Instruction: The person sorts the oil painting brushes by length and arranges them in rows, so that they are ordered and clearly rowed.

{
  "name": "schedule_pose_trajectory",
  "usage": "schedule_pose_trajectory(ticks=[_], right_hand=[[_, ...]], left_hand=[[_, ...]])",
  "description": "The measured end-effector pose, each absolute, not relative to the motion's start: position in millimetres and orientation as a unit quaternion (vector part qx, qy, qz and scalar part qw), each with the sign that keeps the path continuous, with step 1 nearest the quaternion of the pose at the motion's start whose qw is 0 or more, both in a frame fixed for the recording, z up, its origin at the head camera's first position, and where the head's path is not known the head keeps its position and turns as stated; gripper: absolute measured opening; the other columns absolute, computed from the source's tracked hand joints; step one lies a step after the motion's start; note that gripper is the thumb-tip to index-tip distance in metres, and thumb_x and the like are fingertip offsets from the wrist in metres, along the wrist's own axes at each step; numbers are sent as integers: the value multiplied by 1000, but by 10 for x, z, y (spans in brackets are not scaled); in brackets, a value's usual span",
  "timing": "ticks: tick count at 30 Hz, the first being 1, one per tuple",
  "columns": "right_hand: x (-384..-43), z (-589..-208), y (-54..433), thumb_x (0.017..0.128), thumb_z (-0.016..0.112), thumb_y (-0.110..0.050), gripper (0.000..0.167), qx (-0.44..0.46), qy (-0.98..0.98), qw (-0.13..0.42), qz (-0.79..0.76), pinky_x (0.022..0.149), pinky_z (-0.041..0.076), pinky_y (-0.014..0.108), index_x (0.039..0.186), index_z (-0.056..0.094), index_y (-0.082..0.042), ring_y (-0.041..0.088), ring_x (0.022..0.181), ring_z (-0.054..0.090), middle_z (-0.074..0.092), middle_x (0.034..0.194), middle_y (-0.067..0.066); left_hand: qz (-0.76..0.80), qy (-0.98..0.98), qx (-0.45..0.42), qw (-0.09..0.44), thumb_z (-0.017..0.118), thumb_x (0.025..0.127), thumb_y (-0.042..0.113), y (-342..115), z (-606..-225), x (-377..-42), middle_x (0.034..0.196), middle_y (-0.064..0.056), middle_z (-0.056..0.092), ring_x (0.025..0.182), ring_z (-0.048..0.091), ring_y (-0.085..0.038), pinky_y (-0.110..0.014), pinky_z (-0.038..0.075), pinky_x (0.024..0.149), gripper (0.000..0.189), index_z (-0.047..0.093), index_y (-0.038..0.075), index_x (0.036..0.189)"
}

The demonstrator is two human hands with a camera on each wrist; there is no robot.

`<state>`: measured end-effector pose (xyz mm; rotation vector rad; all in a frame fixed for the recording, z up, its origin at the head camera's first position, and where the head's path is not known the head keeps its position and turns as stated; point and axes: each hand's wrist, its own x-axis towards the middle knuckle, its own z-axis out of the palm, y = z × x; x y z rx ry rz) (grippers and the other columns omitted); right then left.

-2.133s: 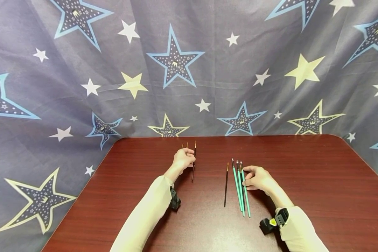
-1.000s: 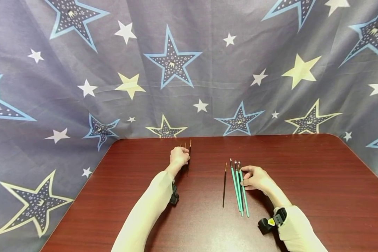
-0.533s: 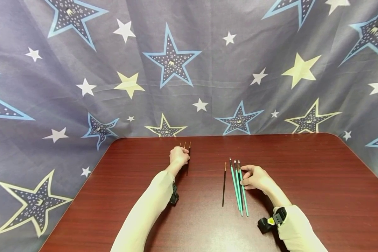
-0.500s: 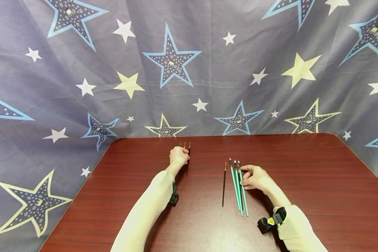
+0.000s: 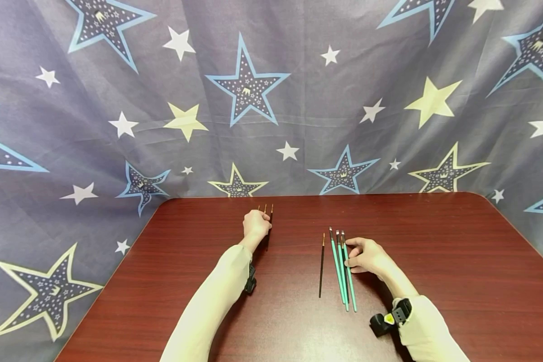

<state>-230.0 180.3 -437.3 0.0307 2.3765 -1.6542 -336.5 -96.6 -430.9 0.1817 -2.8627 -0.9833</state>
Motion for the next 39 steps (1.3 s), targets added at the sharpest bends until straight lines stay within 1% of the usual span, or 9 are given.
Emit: schedule_pose_trajectory(ticks=[7,14,27,28,30,32,34,36,39], right_hand=[[-2303,-4384,1792,73,65,10,60,12,815,123,-567,61,58,32,127,41,10,13,62,58,50,79,10],[-2310,-4396,1778,72,65,10,60,16,812,124,-570,60,58,31,127,41,10,12,61,58,50,79,9],[-2293,-4375,1781,72,65,10,60,16,815,125,-566,60,58,31,127,41,10,13,62,58,49,80,10],[-2293,-4379,1783,72,65,10,61,17,815,125,-565,60,58,31,128,41,10,13,62,57,49,80,10],[-2292,-4385,1786,71,65,10,61,17,816,124,-564,60,58,31,127,41,10,12,62,57,49,80,10],[-2292,-4384,1789,71,65,10,61,18,817,124,-563,60,58,31,128,41,10,12,62,57,49,80,10],[-2293,-4381,1794,72,65,9,61,16,816,124,-564,60,58,31,128,41,10,12,62,57,49,80,10],[-2292,-4374,1797,72,65,9,61,14,815,125,-565,60,58,31,128,40,10,12,62,57,49,79,9],[-2296,-4376,1797,72,65,10,61,17,813,126,-568,59,58,30,128,40,10,12,62,57,49,79,9]], left_hand=[[-319,-943,71,58,71,72,9,-955,-4289,-3330,85,-6,70,86,63,-29,-39,54,78,10,72,10,82],[-306,-948,70,58,71,72,6,-964,-4272,-3307,88,-7,70,88,63,-31,-40,55,75,12,72,9,83],[-309,-947,54,69,72,71,10,-961,-4257,-3282,90,-6,70,94,63,-29,-40,51,84,12,74,10,83],[-314,-946,51,67,72,71,10,-955,-4263,-3277,87,-6,70,90,64,-27,-39,52,84,12,74,11,83],[-323,-943,44,62,71,71,10,-935,-4270,-3258,78,-4,70,74,67,-20,-37,53,82,13,74,11,84],[-333,-941,36,55,70,72,10,-900,-4272,-3232,68,-2,69,57,65,-13,-34,54,78,13,74,11,84],[-352,-935,29,44,69,73,10,-848,-4262,-3189,60,-1,67,44,59,-7,-31,55,74,13,73,10,85],[-366,-930,19,33,69,73,10,-785,-4246,-3136,60,-1,67,43,59,-6,-27,56,66,13,73,9,86],[-399,-917,6,12,69,74,8,-684,-4231,-3040,64,-5,68,46,62,-9,-23,55,51,13,72,6,86]])
